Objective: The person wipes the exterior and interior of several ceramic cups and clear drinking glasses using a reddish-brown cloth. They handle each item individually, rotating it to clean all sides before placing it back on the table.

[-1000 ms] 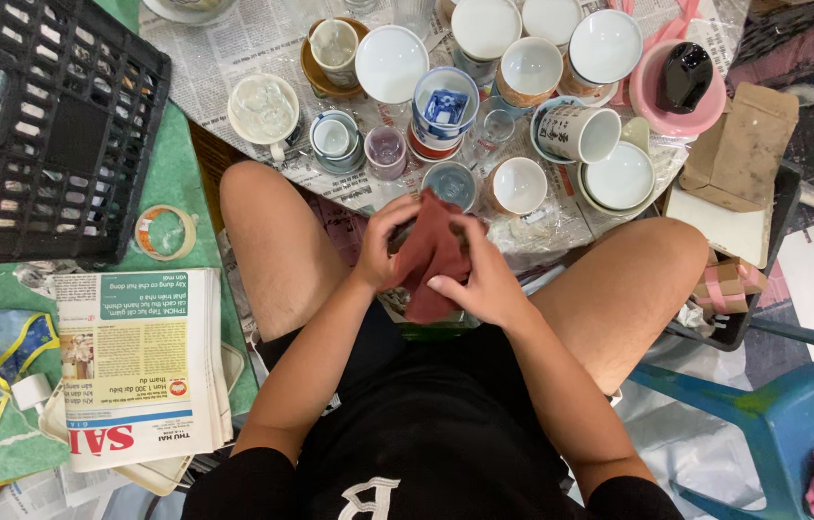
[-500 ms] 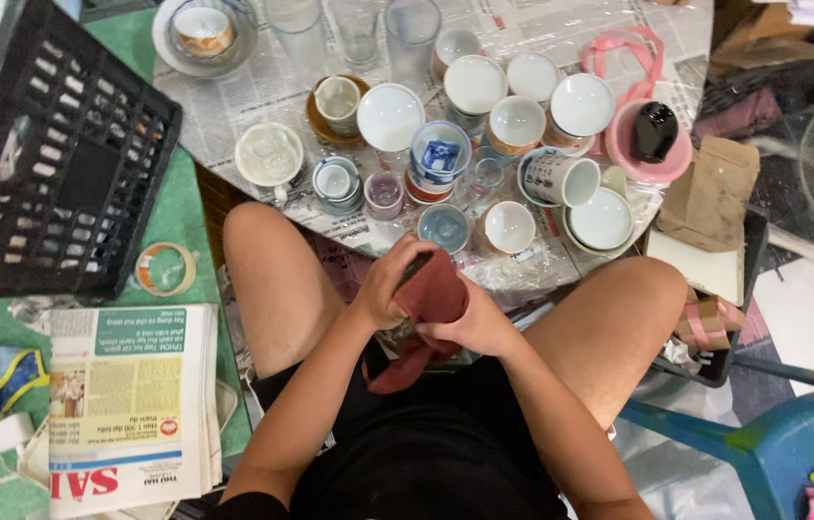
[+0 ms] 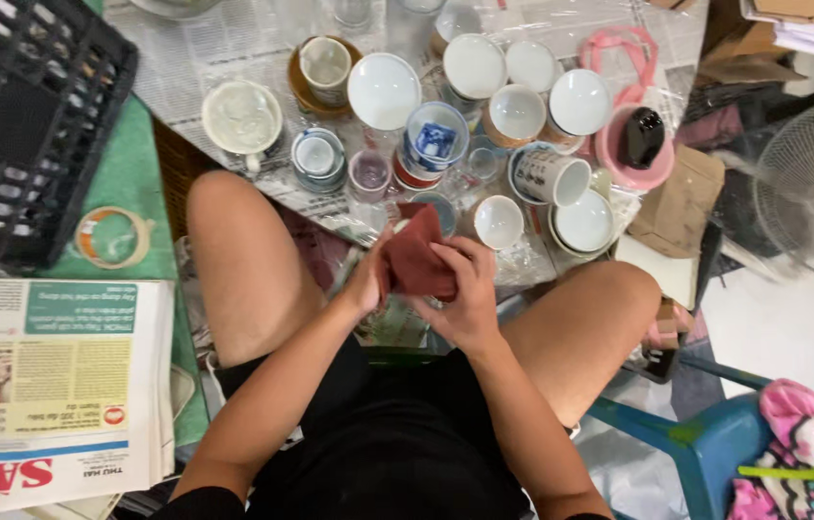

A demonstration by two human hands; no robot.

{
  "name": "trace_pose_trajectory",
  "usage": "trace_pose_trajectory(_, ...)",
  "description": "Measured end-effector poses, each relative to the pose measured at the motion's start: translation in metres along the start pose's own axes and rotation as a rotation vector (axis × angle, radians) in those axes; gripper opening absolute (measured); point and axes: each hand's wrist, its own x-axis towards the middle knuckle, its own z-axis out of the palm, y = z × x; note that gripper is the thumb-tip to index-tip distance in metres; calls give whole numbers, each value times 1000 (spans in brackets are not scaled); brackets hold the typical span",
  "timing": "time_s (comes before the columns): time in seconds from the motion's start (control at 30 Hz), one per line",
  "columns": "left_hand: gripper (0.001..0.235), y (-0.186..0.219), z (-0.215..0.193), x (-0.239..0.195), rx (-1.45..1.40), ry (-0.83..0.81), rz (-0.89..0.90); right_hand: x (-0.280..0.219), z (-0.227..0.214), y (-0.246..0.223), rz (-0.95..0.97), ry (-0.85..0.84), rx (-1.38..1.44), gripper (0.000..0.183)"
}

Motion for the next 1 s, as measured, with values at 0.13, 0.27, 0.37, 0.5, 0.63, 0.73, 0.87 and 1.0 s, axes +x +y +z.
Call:
trace_pose_trajectory(0.13, 64, -15, -8, 7, -50, -88, -26, 8, -17, -3, -34, -46, 139, 68)
trace_pose_trajectory(0.27, 65, -1, 3, -8, -221, -193, -117, 6, -15, -3, 225, -6, 276, 40)
trace_pose_trajectory(0.37, 51, 15, 20, -13, -117, -202, 19, 6, -18, 1, 322, -20, 283, 35)
trace_pose_trajectory(0.5, 65, 35, 31, -25, 480, -172, 298, 7, -23, 2, 444, -89, 255, 33)
trace_pose_trajectory(0.63, 67, 32, 36, -27, 558, -155, 310, 7, -30, 5, 472, -84, 270, 38)
trace_pose_trajectory(0.73, 71, 30, 34, -26, 664, -154, 302, 7, -31, 11, 469, -100, 296, 42)
trace_pose_trajectory(0.87, 89, 31, 30, -27, 845, -163, 343, 2, -31, 24, 479, -122, 365, 46)
trace_pose_trajectory(1.0, 111, 39, 28, -32, 952, -165, 373, -5, -24, 41, 500, -155, 469, 49)
